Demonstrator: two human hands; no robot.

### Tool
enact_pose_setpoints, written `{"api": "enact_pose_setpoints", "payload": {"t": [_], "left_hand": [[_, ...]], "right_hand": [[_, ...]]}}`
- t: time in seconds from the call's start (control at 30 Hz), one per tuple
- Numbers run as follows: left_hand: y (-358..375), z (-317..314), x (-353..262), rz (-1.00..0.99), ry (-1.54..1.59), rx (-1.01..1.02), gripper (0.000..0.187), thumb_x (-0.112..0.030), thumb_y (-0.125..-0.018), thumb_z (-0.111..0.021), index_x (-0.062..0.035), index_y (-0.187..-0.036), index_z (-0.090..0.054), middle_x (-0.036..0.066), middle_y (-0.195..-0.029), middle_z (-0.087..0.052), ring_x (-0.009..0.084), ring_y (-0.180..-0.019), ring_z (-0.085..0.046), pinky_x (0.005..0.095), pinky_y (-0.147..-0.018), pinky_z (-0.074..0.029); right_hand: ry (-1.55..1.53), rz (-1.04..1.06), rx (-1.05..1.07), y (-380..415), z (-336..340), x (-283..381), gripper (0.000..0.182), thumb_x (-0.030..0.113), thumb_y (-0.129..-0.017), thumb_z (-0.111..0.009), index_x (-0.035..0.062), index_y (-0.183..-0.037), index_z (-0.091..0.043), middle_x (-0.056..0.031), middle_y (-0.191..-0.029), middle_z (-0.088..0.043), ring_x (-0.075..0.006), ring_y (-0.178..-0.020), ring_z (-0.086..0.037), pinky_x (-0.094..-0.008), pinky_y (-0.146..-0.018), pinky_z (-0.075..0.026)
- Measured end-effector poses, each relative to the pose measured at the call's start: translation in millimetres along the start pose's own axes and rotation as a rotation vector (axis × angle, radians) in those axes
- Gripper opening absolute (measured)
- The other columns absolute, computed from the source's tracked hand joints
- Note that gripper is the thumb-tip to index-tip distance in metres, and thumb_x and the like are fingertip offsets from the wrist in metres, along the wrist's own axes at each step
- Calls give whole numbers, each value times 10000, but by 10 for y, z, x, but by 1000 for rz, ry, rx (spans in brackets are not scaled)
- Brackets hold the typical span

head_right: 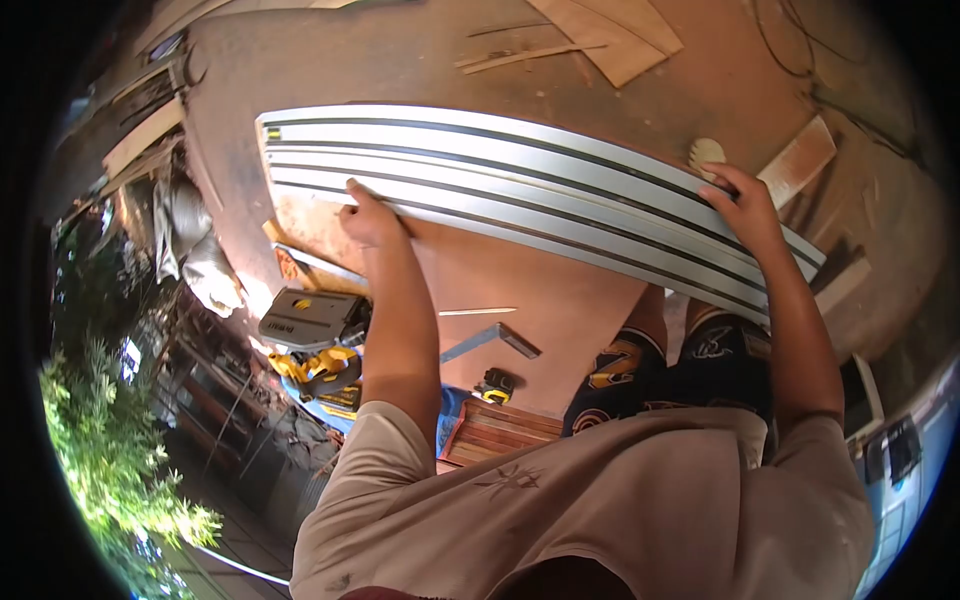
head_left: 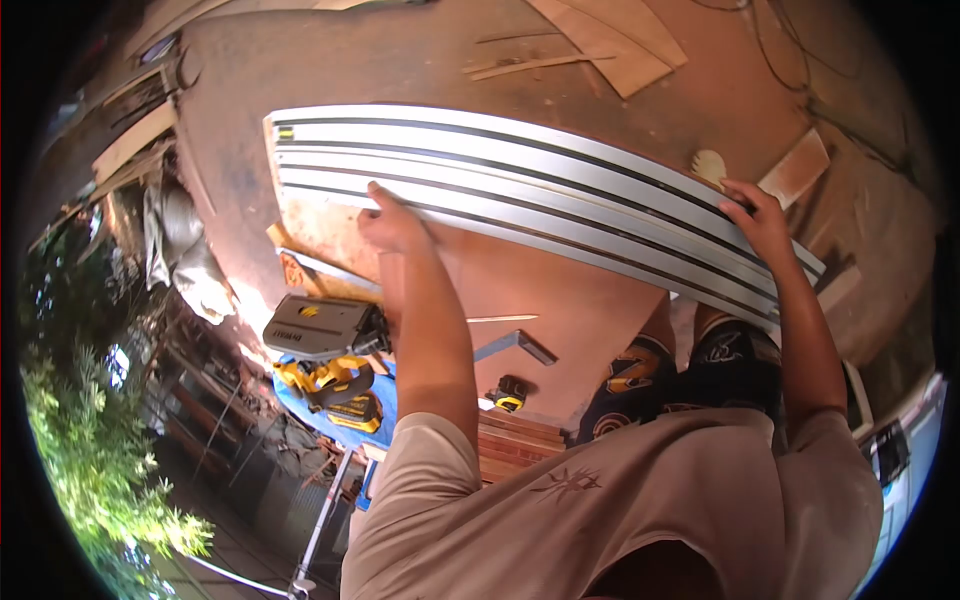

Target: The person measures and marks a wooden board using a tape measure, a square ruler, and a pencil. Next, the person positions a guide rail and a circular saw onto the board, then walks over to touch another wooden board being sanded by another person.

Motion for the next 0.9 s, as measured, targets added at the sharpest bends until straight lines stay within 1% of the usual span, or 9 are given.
{"api": "enact_pose_setpoints", "payload": {"t": [0.13,0.27,0.33,0.4,0.5,0.7,0.8,0.87,0.9], "left_hand": [[6,40,-23,43,-80,24,602,-538,-825,-614,63,-843,-607,225,-914,-597,391,-864,-576,490,-797,-462],[-11,-23,47,37,42,-4,604,-543,-817,-624,59,-781,-607,212,-826,-619,378,-792,-595,495,-775,-468],[31,56,-54,60,1,32,617,-551,-823,-621,60,-744,-591,210,-752,-629,359,-729,-602,477,-729,-481],[73,118,-148,34,-74,28,630,-553,-838,-609,72,-766,-593,224,-771,-644,351,-738,-608,462,-727,-487],[142,144,-211,41,28,17,589,-540,-823,-623,39,-719,-598,186,-739,-637,357,-699,-594,482,-729,-476],[105,96,-154,67,1,10,602,-555,-814,-624,39,-720,-606,188,-730,-648,347,-691,-607,470,-726,-486],[111,129,-188,79,-29,4,610,-562,-816,-617,38,-707,-591,192,-746,-648,347,-704,-608,466,-725,-486],[94,114,-160,77,-33,-9,609,-557,-820,-613,44,-724,-605,199,-776,-653,344,-725,-611,461,-732,-486],[95,100,-147,67,-38,-18,609,-553,-823,-610,50,-740,-619,207,-806,-658,342,-746,-615,456,-738,-485]], "right_hand": [[-19,-28,-17,7,-25,-12,335,138,-820,-722,50,-1132,-640,-73,-874,-653,-137,-828,-579,-279,-792,-469],[23,-9,-20,5,-1,47,326,137,-807,-726,52,-1112,-647,-88,-922,-644,-192,-859,-597,-300,-807,-471],[300,266,-122,-30,-27,343,323,135,-781,-734,64,-1087,-661,-103,-974,-620,-263,-918,-589,-328,-833,-468],[305,337,-174,-83,-148,469,323,148,-766,-732,78,-1075,-666,-108,-1008,-600,-307,-960,-565,-361,-851,-461],[257,386,-139,-167,-406,711,313,185,-783,-716,80,-1074,-660,-101,-1011,-609,-287,-991,-556,-376,-855,-456],[286,305,-178,-152,-435,780,388,174,-790,-713,79,-1154,-614,-120,-1078,-578,-312,-994,-552,-376,-853,-453],[464,189,-146,-72,-308,547,414,295,-823,-686,71,-1162,-607,-138,-1103,-592,-314,-1004,-572,-390,-847,-460],[607,-22,-133,-11,-216,404,518,506,-822,-633,84,-1121,-616,-141,-950,-653,-335,-898,-621,-422,-778,-485],[612,-15,-135,-10,-165,390,518,506,-822,-633,84,-1121,-616,-141,-950,-653,-335,-898,-621,-422,-778,-485]]}}
Point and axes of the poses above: each hand's wrist, its own y-axis away from the middle knuckle, its own z-axis out of the back of the hand, x = y × z, the point moved 2 cm from there along -y, towards the middle knuckle
